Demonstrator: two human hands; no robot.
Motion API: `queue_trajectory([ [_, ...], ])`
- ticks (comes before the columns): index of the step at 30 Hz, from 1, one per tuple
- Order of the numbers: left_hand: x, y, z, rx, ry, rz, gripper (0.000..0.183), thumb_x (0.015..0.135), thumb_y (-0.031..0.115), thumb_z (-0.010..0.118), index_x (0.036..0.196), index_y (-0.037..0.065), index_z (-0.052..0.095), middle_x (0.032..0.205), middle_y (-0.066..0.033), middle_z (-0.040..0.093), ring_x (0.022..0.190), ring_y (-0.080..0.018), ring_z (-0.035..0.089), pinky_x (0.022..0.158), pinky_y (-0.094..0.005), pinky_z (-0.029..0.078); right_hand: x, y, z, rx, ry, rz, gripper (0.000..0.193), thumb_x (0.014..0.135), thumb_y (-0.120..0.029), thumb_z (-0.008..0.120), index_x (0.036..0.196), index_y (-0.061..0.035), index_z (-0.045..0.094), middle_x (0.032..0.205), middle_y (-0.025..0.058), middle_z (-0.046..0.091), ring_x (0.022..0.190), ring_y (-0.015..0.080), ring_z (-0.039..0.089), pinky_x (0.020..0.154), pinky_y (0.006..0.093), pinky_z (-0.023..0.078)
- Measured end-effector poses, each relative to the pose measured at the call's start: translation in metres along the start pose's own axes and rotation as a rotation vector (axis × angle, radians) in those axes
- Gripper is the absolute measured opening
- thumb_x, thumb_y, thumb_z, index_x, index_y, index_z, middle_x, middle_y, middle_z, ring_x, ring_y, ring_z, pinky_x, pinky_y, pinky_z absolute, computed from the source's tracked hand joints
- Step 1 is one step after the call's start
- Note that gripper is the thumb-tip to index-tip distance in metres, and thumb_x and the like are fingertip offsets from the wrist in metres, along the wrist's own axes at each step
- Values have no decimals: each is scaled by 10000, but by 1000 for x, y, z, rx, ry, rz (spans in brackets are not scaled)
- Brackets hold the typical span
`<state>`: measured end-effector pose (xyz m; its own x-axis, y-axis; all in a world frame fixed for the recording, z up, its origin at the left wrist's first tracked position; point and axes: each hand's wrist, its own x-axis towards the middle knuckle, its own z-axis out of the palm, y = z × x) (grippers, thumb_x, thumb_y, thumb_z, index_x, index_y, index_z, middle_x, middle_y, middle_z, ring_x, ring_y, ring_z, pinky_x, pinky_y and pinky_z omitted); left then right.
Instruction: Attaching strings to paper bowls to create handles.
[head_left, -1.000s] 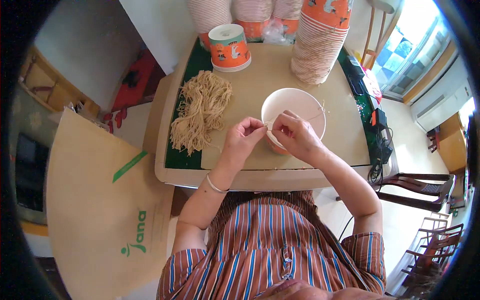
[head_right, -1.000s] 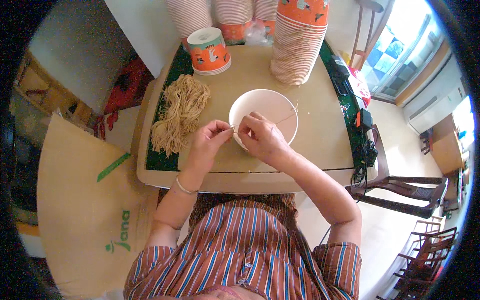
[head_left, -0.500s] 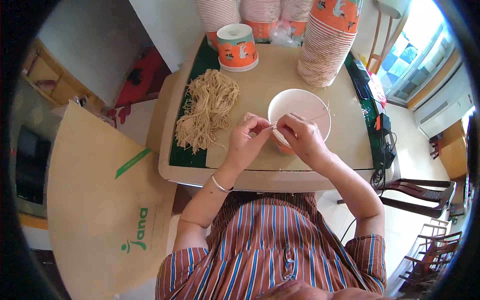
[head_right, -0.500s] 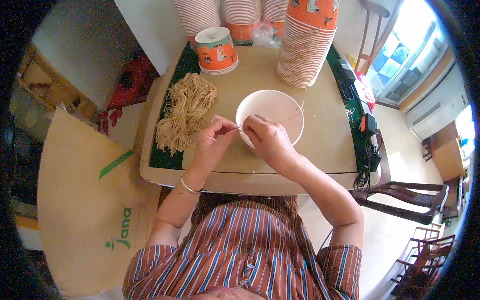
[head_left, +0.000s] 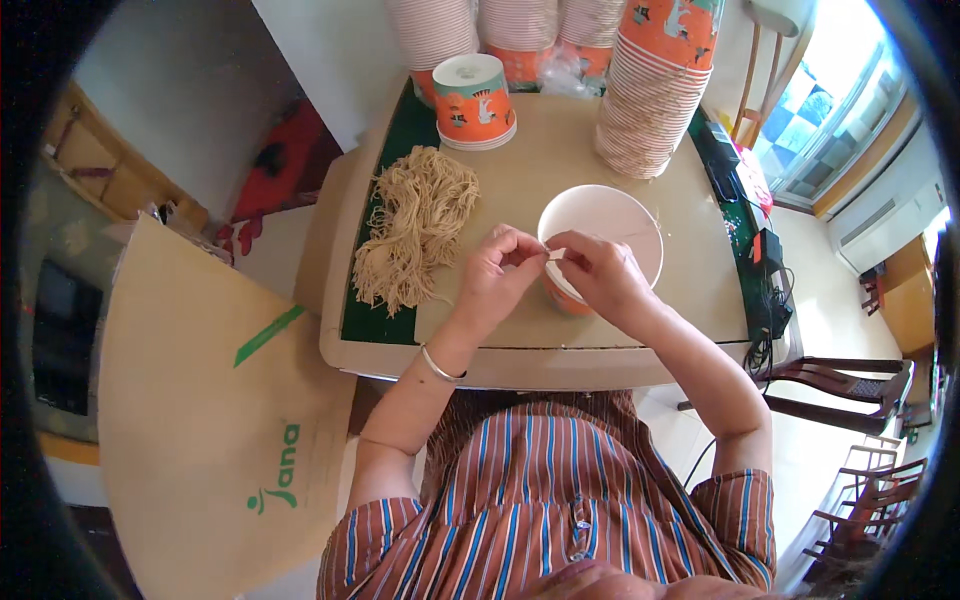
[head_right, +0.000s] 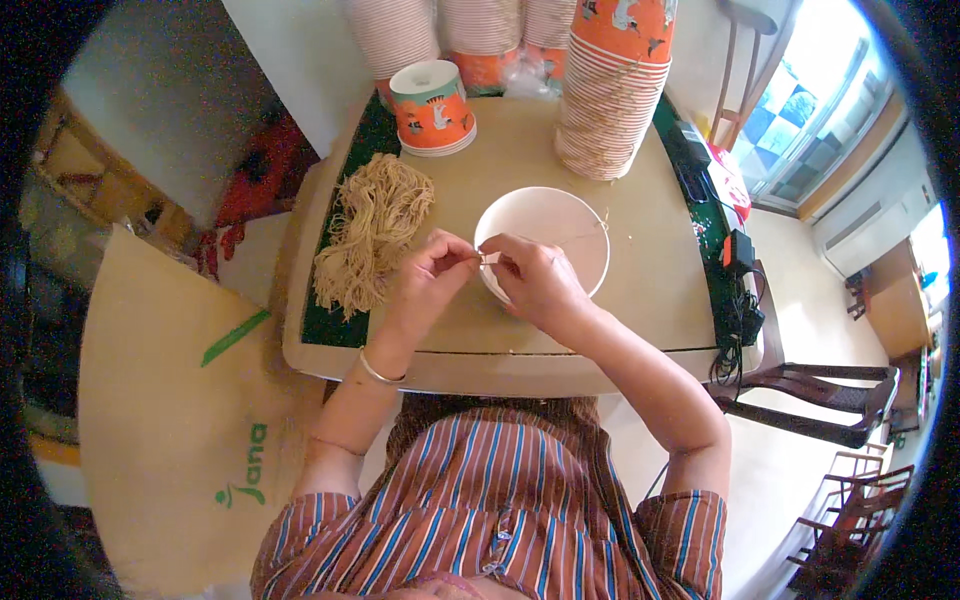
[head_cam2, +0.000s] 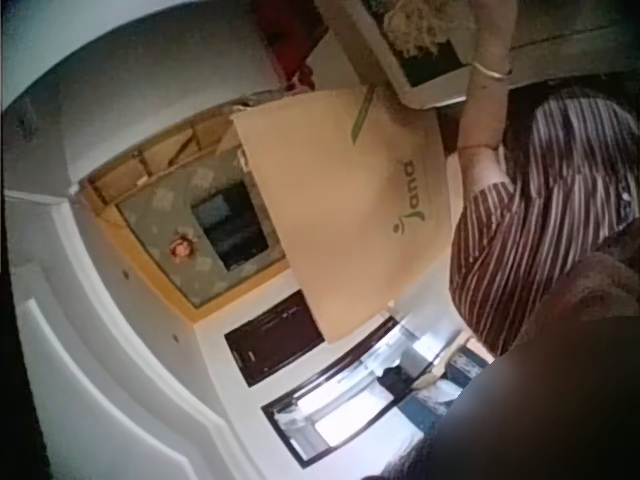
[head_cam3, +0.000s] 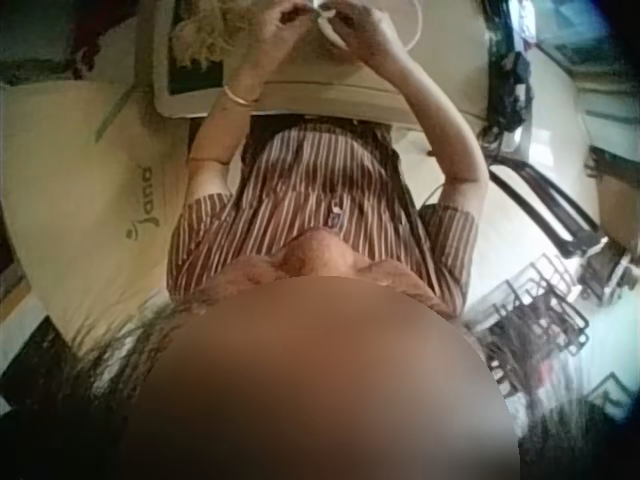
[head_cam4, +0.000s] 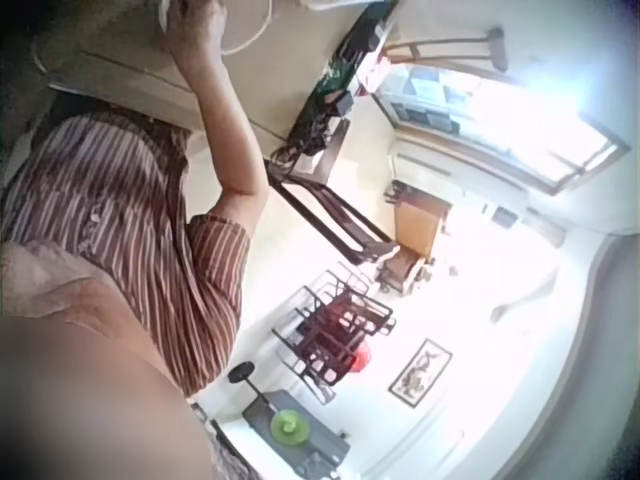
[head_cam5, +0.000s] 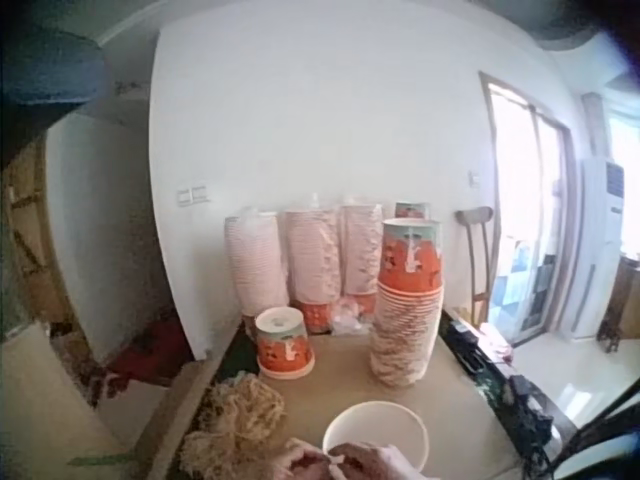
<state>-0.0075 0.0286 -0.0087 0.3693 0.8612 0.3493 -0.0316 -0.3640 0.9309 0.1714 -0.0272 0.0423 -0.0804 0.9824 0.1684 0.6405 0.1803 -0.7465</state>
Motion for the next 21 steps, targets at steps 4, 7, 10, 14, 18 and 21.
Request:
queue_trajectory([
  [4,1,-7,1,-15,-22,-30,64,881,-4,696,920,40,669,910,24,564,825,-49,538,749,-202,440,2,6,1,34,-6,-7,185,897,-63,650,1076,-22,672,798,115,681,699,182,660,677,329,531],
  [7,2,-5,1,-38,-22,-41,59,887,3,696,922,39,666,898,29,561,818,-47,535,747,-202,442,4,12,3,70,38,-99,162,899,-63,658,1048,-2,669,795,96,680,712,150,652,679,315,529],
  [10,1,-8,0,-27,-8,-43,53,893,7,693,928,36,666,890,32,562,813,-46,535,745,-204,446,3,7,-1,101,-11,-57,133,902,-58,660,1020,4,671,796,85,676,728,126,646,689,291,525],
  [14,1,-5,0,-23,-18,-38,53,897,15,692,943,33,671,893,31,575,798,-49,544,731,-207,456,2,10,-2,100,-54,-42,112,907,-42,647,1004,5,673,813,66,679,755,90,631,703,263,521],
  [18,0,-10,-1,-97,21,-151,58,874,1,721,915,19,683,893,-1,591,801,-58,570,735,-212,484,6,15,-1,142,-111,27,119,904,-29,644,1011,12,676,827,46,685,772,75,625,706,252,518],
  [21,-1,-7,-1,-125,-10,-140,44,902,21,685,939,42,673,892,32,583,789,-53,550,726,-212,471,7,13,-6,162,-147,96,126,902,-23,645,1019,10,680,829,45,685,774,77,632,711,251,524],
])
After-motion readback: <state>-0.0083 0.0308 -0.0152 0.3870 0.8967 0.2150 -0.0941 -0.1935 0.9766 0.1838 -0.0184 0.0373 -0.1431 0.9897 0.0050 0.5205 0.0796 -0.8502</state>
